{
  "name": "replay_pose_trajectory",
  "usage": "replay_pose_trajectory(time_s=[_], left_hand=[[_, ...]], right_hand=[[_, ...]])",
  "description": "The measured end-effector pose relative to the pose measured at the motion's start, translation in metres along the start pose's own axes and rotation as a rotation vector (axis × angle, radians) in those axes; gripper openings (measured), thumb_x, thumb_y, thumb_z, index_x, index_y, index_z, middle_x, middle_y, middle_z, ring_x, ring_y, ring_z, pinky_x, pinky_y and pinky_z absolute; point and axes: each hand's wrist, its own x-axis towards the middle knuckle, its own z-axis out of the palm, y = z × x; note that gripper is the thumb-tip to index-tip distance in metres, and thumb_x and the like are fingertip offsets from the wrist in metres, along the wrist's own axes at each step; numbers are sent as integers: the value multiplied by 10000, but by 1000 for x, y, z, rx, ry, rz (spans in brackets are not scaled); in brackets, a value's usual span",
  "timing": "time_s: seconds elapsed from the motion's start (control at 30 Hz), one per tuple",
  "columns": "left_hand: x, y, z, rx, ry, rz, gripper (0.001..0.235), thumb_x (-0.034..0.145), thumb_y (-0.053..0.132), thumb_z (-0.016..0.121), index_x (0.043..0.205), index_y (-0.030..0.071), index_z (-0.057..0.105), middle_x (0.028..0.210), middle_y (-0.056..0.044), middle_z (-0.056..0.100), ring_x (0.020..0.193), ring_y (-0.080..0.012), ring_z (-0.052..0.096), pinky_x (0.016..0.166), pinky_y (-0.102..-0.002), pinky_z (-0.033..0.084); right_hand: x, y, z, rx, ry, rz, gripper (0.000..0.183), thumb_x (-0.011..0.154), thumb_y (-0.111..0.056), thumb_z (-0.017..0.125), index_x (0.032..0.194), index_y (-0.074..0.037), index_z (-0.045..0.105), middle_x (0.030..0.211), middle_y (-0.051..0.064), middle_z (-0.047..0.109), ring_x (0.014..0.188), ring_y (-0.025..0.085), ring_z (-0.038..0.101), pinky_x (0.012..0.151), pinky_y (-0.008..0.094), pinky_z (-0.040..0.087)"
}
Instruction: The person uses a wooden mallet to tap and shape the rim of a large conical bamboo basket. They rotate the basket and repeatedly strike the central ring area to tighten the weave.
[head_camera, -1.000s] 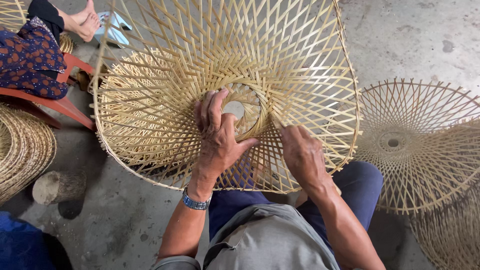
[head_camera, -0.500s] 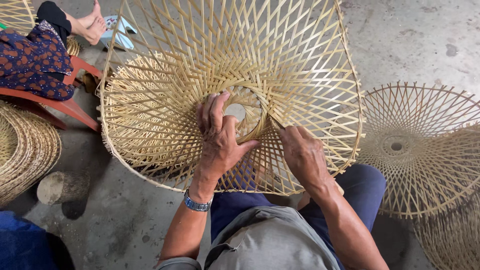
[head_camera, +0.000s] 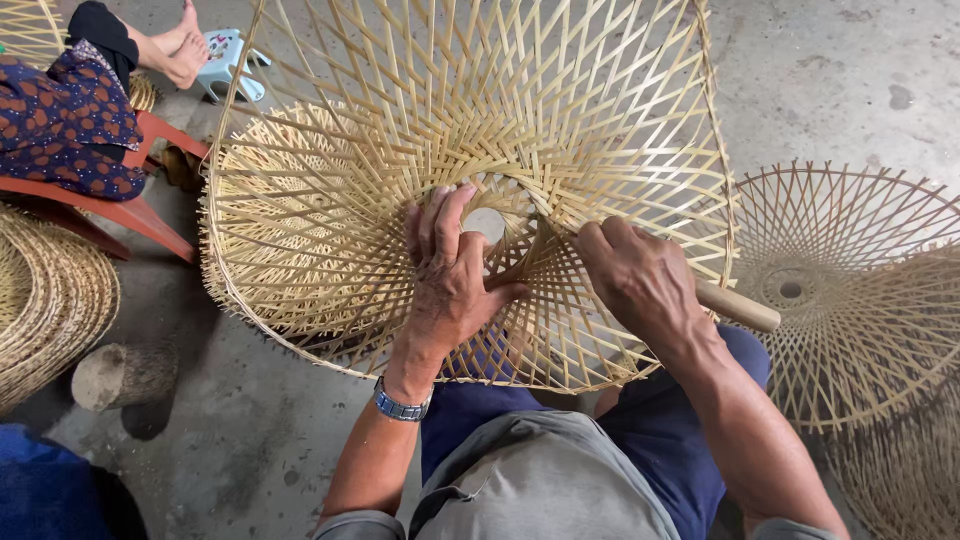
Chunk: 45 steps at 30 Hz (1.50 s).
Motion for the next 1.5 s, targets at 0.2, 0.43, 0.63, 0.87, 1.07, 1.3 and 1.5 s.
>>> replay_pose_trajectory(time_s=[0.2,0.43,0.63,0.87,1.07,1.3,1.5], left_hand=[[-1,-2,2,-23,-21,-1,702,621,441,998,1016,40,577,1560,-173,325,1503,-413,261,1243,-631,199],[0,-3,-1,-43,-37,39,726,582,456,997,1007,38,584,1501,-167,346,1472,-422,271,1228,-630,202],[0,-5,-3,-71,-2,63,736,579,487,1000,968,31,575,1460,-160,354,1455,-418,285,1220,-625,205],[-1,-6,-4,-25,-3,58,735,599,519,975,976,26,582,1437,-156,364,1457,-407,294,1234,-616,230],[-1,-7,-2,10,8,75,759,659,601,929,975,9,576,1428,-151,359,1459,-403,298,1236,-620,229],[-8,-18,-13,-13,2,44,743,703,624,881,1013,14,592,1502,-205,309,1444,-468,278,1212,-631,259],[-9,-10,-11,26,65,-7,733,769,652,840,980,6,567,1531,-254,305,1436,-489,310,1219,-646,264]], right_hand=[[0,4,-4,77,34,-78,82,904,-65,646,957,-43,588,781,103,585,690,284,671,540,399,531],[1,13,-7,40,-124,-1,148,855,-33,639,995,-80,640,777,106,608,646,308,667,513,433,521],[6,10,-14,163,-73,-67,122,862,-119,675,951,-71,609,799,122,607,660,327,666,551,443,528],[10,12,-22,76,-25,-119,238,830,-59,648,1064,-99,657,790,116,615,667,328,670,563,443,535],[5,7,-16,18,-115,-85,50,915,-53,615,965,-60,615,763,96,611,660,270,675,534,405,534],[-56,39,-19,49,403,313,117,1155,-129,594,1077,-71,660,897,119,657,701,219,599,533,340,470],[-95,66,-1,163,258,841,344,1099,-369,588,1059,-29,632,806,149,607,684,303,588,596,481,483]])
